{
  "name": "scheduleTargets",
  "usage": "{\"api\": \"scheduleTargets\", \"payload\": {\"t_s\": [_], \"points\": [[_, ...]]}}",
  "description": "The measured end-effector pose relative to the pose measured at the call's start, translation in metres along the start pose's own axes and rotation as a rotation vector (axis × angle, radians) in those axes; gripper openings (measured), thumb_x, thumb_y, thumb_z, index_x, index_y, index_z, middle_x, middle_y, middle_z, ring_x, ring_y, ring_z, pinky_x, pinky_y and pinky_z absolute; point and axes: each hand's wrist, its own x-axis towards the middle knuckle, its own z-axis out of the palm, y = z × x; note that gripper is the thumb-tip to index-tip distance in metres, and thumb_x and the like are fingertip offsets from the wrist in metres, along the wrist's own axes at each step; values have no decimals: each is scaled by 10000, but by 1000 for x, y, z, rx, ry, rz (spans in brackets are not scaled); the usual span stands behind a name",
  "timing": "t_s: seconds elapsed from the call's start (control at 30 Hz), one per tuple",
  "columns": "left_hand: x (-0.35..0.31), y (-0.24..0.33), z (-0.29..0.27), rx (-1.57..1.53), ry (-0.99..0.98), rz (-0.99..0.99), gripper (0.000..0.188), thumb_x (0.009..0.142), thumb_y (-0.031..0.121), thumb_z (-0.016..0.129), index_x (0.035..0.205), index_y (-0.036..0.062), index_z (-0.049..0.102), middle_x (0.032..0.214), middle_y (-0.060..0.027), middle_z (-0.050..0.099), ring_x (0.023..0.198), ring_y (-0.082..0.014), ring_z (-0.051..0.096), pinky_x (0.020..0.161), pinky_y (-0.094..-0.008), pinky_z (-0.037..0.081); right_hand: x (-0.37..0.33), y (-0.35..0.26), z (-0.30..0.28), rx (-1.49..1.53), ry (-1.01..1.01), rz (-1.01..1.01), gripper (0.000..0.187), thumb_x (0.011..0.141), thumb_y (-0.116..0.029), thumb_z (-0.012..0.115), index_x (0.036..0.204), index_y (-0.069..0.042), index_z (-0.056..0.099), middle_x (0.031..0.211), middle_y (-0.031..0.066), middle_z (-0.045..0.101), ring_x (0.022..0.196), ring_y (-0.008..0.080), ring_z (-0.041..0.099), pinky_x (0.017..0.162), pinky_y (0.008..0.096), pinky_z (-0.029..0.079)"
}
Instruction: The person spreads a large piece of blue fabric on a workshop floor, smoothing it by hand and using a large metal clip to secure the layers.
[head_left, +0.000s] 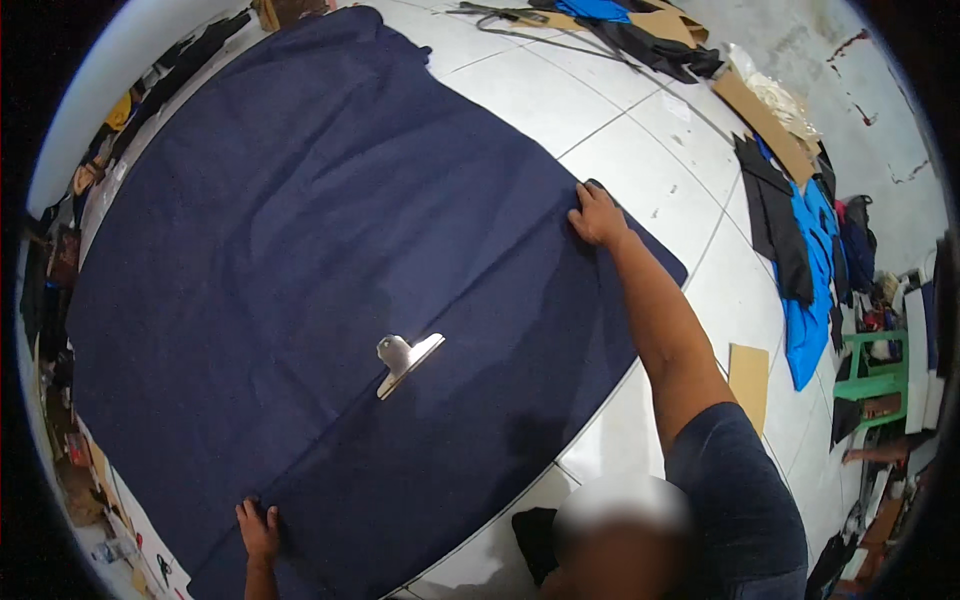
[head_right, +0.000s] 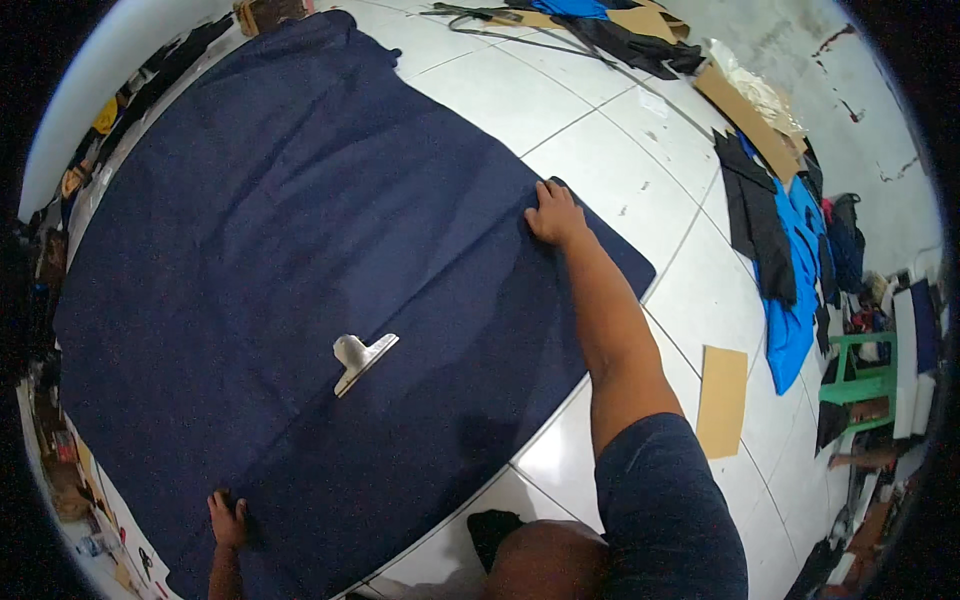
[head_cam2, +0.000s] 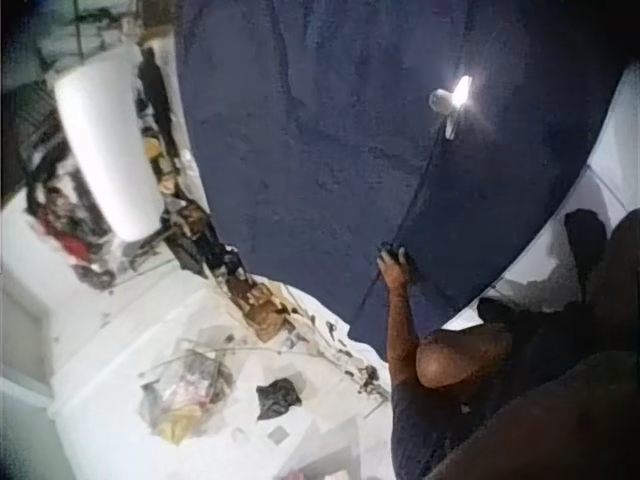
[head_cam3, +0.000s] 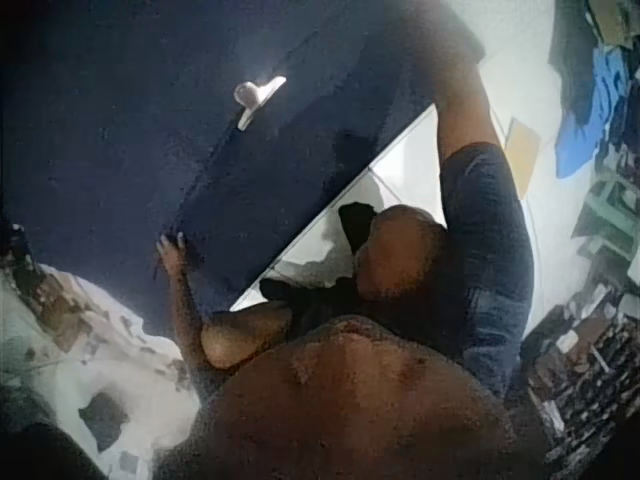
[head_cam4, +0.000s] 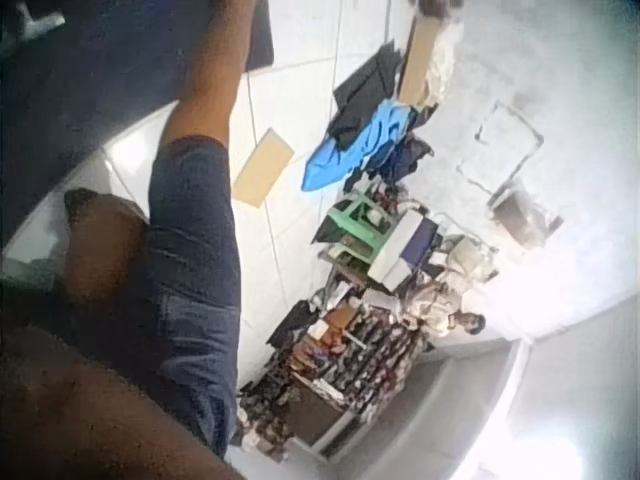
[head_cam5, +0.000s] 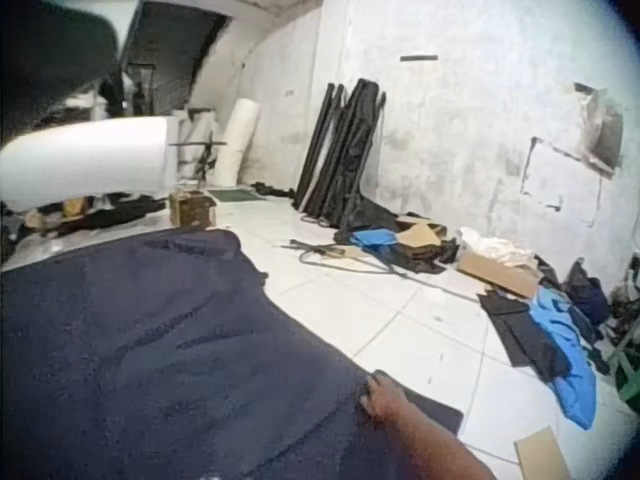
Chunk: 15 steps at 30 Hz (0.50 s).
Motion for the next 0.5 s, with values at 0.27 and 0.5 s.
{"api": "scheduleTargets", "payload": {"t_s": [0.27, 0.5], "points": [[8, -15, 7, 84, -34, -7, 454, 885, 294, 577, 1177, -26, 438, 1158, -276, 411, 1053, -466, 469, 904, -498, 407, 7, -42, 29, 22, 23, 207, 623, 854, -408, 415, 1380, -76, 379, 1457, 157, 310, 1339, 342, 296, 1049, 578, 240], [10, -8, 4, 71, 20, 0, 427, 848, 239, 641, 1147, -7, 461, 1119, -232, 428, 1001, -410, 505, 875, -458, 438, -79, -179, -6, 447, 176, -638, 346, 824, -263, 604, 1105, -62, 581, 1154, 178, 566, 1053, 345, 541, 913, 423, 411]]}}
